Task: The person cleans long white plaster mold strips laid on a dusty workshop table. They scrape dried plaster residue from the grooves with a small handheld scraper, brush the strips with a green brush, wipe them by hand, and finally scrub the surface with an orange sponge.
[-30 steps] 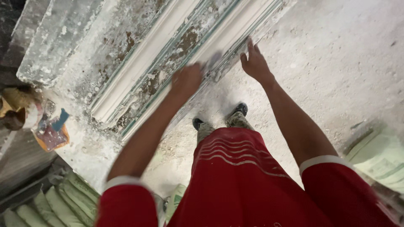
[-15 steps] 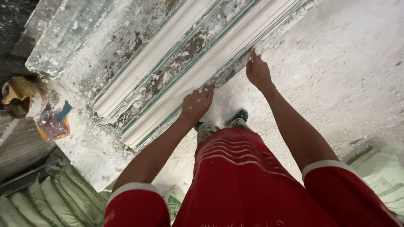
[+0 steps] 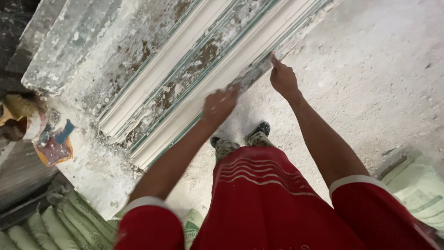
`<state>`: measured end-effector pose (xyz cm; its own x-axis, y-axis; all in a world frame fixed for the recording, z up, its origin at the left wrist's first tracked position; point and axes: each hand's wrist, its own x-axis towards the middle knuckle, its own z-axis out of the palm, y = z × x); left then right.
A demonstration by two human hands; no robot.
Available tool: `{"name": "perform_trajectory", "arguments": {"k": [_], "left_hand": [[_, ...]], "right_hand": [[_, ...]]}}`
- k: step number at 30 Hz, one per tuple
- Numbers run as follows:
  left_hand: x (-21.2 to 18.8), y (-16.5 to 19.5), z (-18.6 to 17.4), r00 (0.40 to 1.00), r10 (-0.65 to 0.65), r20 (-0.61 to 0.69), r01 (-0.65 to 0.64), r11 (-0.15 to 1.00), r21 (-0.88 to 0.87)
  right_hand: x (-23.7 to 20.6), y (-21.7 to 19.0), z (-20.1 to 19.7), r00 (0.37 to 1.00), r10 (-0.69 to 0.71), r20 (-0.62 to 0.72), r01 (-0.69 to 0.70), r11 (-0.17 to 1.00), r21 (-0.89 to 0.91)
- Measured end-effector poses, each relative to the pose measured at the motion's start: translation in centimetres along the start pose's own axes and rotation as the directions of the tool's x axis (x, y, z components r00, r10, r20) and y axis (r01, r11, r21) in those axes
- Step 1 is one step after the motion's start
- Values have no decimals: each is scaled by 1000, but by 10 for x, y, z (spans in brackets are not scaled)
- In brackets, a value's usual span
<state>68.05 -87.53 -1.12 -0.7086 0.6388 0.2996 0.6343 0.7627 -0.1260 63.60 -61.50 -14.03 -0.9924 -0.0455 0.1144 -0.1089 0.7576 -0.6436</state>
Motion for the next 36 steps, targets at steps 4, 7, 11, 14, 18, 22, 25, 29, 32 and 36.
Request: {"name": "perform_trajectory", "arguments": {"k": [4, 7, 11, 14, 18, 22, 25, 29, 32, 36], "left_hand": [[21, 1, 11, 971, -3, 241, 25, 996, -88], [45, 9, 26, 999, 15, -43, -15, 1000, -18], [52, 14, 44, 999, 26, 43, -25, 1000, -19], [67, 21, 58, 998, 68, 6, -68, 993, 96], [115, 33, 72, 991, -8, 136, 11, 1000, -21], [119, 16, 53, 867, -30, 497, 156, 964, -214], [85, -11, 21, 781, -174, 600, 424, 854, -303], [75, -25, 0, 733, -235, 638, 548, 759, -350], [78, -24, -11, 737, -182, 651, 527, 757, -385], [87, -15, -11, 735, -195, 649, 576, 683, -448]], "right_hand": [[-2, 2, 0, 999, 40, 15, -41, 995, 89], [-3, 5, -1, 997, 77, -4, -76, 989, 125], [-3, 8, -6, 999, 53, -6, -50, 970, 240], [-2, 10, -9, 997, 75, -26, -65, 960, 274], [-5, 10, -16, 977, 202, 68, -214, 922, 323], [-6, 9, -24, 999, 36, -12, -29, 921, 388], [-6, 7, -28, 969, 195, 150, -236, 909, 343], [-6, 2, -36, 952, 249, 181, -295, 903, 311], [-5, 5, -51, 996, 82, -24, -68, 929, 364], [16, 20, -75, 974, -107, -201, 171, 925, 338]]}}
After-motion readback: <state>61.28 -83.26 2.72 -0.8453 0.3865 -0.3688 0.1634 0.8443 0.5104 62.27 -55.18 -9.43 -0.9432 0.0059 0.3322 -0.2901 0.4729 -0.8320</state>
